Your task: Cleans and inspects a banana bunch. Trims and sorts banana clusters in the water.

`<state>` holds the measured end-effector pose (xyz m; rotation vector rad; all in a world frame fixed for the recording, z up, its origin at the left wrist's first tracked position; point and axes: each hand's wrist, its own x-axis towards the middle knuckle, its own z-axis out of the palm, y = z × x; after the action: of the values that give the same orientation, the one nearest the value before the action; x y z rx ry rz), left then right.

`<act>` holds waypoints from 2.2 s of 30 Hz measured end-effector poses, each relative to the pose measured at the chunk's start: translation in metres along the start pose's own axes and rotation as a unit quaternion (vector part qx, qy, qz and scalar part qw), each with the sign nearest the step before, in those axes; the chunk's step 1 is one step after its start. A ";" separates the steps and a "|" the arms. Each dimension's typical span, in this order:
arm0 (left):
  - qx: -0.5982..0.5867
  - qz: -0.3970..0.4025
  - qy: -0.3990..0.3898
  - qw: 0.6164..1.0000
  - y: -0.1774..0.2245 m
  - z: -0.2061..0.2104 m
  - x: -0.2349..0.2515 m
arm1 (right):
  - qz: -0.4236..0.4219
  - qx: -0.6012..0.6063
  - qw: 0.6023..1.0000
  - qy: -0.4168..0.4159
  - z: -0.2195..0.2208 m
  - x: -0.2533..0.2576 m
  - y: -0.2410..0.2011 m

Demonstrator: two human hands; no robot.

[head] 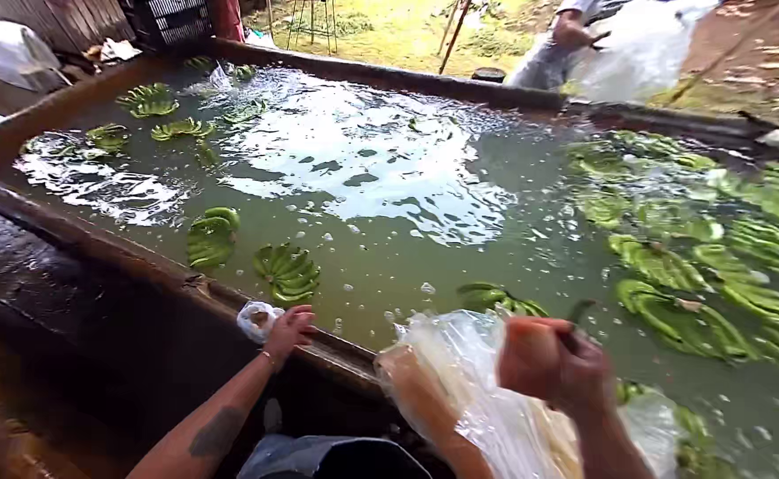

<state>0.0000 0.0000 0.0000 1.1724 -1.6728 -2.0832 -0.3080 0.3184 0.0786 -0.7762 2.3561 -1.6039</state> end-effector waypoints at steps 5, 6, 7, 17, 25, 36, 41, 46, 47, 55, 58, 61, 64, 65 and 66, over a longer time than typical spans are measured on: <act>-0.189 -0.122 -0.088 0.970 0.045 -0.020 0.020 | 0.207 0.231 0.937 -0.164 0.263 -0.003 -0.090; -0.223 -0.131 -0.077 0.963 0.050 -0.031 0.023 | 0.213 0.248 0.924 -0.199 0.298 -0.005 -0.096; -0.254 -0.133 -0.053 0.957 0.054 -0.042 0.026 | 0.205 0.245 0.920 -0.225 0.330 -0.011 -0.102; -0.121 -0.132 -0.043 0.983 0.069 -0.173 0.048 | 0.219 0.236 0.932 -0.169 0.474 0.028 -0.073; 0.068 -0.166 0.093 0.979 0.063 -0.337 0.185 | 0.369 0.224 0.893 -0.126 0.559 0.096 -0.065; 0.302 -0.235 0.120 0.916 0.031 -0.374 0.375 | 0.416 0.119 0.892 -0.132 0.696 0.133 -0.056; 0.343 -0.262 0.172 0.886 0.003 -0.373 0.440 | 0.406 -0.058 0.876 -0.255 0.737 0.145 -0.004; 0.345 -0.228 0.238 0.879 -0.016 -0.363 0.518 | 0.430 -0.142 0.837 -0.308 0.733 0.168 0.068; 0.347 -0.230 0.264 0.870 -0.021 -0.356 0.526 | 0.455 -0.133 0.827 -0.301 0.734 0.177 0.081; 0.204 -0.174 0.188 0.945 -0.042 -0.325 0.524 | 0.336 -0.001 0.899 -0.280 0.786 0.246 0.030; 0.043 -0.129 0.125 0.983 -0.022 -0.368 0.505 | 0.330 0.030 0.911 -0.246 0.778 0.239 0.044; -0.149 -0.157 0.076 0.973 -0.010 -0.411 0.491 | 0.409 -0.021 0.869 -0.278 0.749 0.227 0.110; -0.220 -0.317 0.183 0.904 0.054 -0.406 0.479 | 0.508 0.094 0.833 -0.197 0.717 0.205 0.120; -0.210 -0.348 0.225 0.886 0.068 -0.401 0.483 | 0.529 0.116 0.830 -0.138 0.715 0.193 0.119; -0.200 -0.311 0.213 0.904 0.057 -0.405 0.481 | 0.549 0.128 0.823 -0.071 0.718 0.183 0.113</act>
<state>-0.0512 -0.6047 -0.1727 1.9942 -0.6727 -2.1071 -0.1882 -0.3258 -0.2856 0.4772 1.7722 -1.1717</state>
